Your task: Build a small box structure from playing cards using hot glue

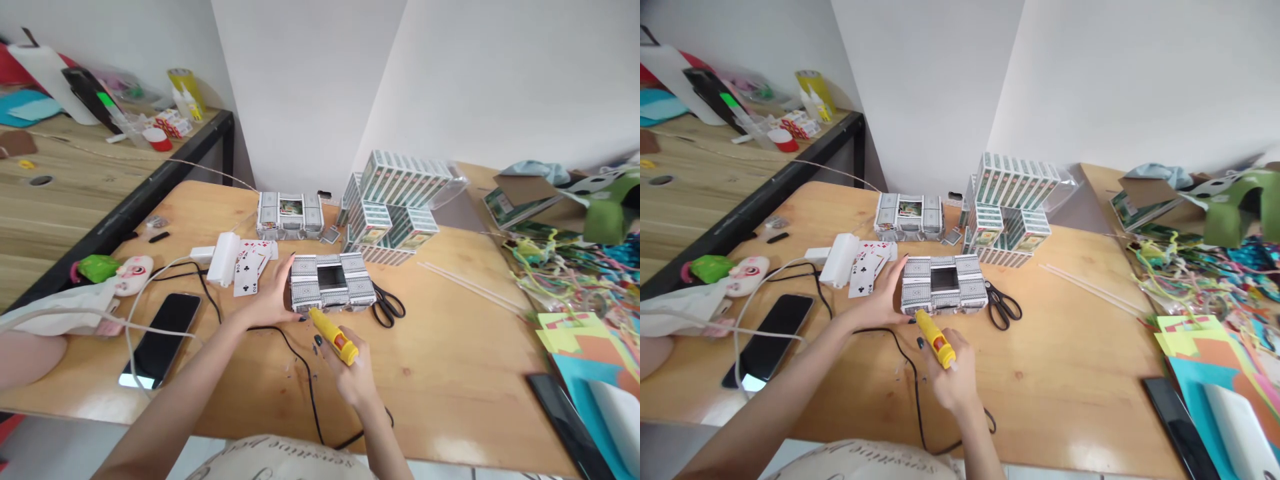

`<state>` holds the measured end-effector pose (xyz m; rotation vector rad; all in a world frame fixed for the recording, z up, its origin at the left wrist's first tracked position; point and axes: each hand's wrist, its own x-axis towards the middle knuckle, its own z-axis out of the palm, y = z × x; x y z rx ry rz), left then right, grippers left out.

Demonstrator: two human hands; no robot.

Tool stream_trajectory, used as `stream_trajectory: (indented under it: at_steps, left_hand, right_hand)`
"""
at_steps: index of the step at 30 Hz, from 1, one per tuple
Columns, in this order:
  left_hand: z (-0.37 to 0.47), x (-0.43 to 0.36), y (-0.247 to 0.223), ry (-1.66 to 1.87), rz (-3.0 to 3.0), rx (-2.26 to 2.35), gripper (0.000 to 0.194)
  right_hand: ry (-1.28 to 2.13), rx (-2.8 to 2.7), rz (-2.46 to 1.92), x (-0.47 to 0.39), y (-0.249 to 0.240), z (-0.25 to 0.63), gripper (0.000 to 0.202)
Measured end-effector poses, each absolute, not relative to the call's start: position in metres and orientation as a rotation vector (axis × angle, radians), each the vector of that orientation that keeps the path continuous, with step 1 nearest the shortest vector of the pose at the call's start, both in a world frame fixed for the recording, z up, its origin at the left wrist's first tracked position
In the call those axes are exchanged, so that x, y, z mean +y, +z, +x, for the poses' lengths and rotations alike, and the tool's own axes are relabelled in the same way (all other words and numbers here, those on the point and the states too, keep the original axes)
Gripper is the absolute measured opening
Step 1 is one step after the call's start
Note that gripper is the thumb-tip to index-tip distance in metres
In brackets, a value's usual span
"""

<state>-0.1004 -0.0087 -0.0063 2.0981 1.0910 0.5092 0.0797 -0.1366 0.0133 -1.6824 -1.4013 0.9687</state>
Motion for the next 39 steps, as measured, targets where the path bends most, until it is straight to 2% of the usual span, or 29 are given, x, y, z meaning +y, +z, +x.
stream_trajectory:
  at_steps: [8, 14, 16, 20, 26, 28, 33, 39]
  left_hand:
    - [-0.102, -0.010, -0.010, 0.523, 2.015, 1.061, 0.123]
    - [-0.103, -0.008, -0.011, 0.553, 2.075, 1.040, 0.120]
    - [-0.103, -0.010, -0.010, 0.536, 2.114, 1.047, 0.114]
    - [-0.102, -0.019, -0.011, 0.501, 2.192, 1.077, 0.090]
    - [-0.091, -0.027, -0.017, 0.719, 2.251, 1.106, 0.066]
    - [-0.088, -0.024, -0.016, 0.742, 2.249, 1.141, 0.063]
    - [-0.087, -0.012, -0.010, 0.646, 2.197, 1.124, 0.072]
    - [-0.086, -0.014, -0.009, 0.621, 2.201, 1.105, 0.054]
  right_hand:
    - [0.889, -1.374, -1.737, -0.142, 0.011, 0.083, 0.026]
    - [0.671, -1.487, -1.836, -0.146, 0.012, 0.086, 0.026]
    - [0.586, -1.545, -1.836, -0.148, 0.013, 0.086, 0.024]
    - [0.564, -1.456, -1.805, -0.154, 0.017, 0.095, 0.019]
    - [0.522, -1.026, -1.915, -0.153, 0.013, 0.128, 0.030]
    - [0.493, -0.924, -1.980, -0.150, 0.008, 0.142, 0.033]
    - [0.382, -0.826, -2.078, -0.146, -0.008, 0.177, 0.030]
    - [0.310, -0.772, -2.220, -0.136, -0.019, 0.212, 0.030]
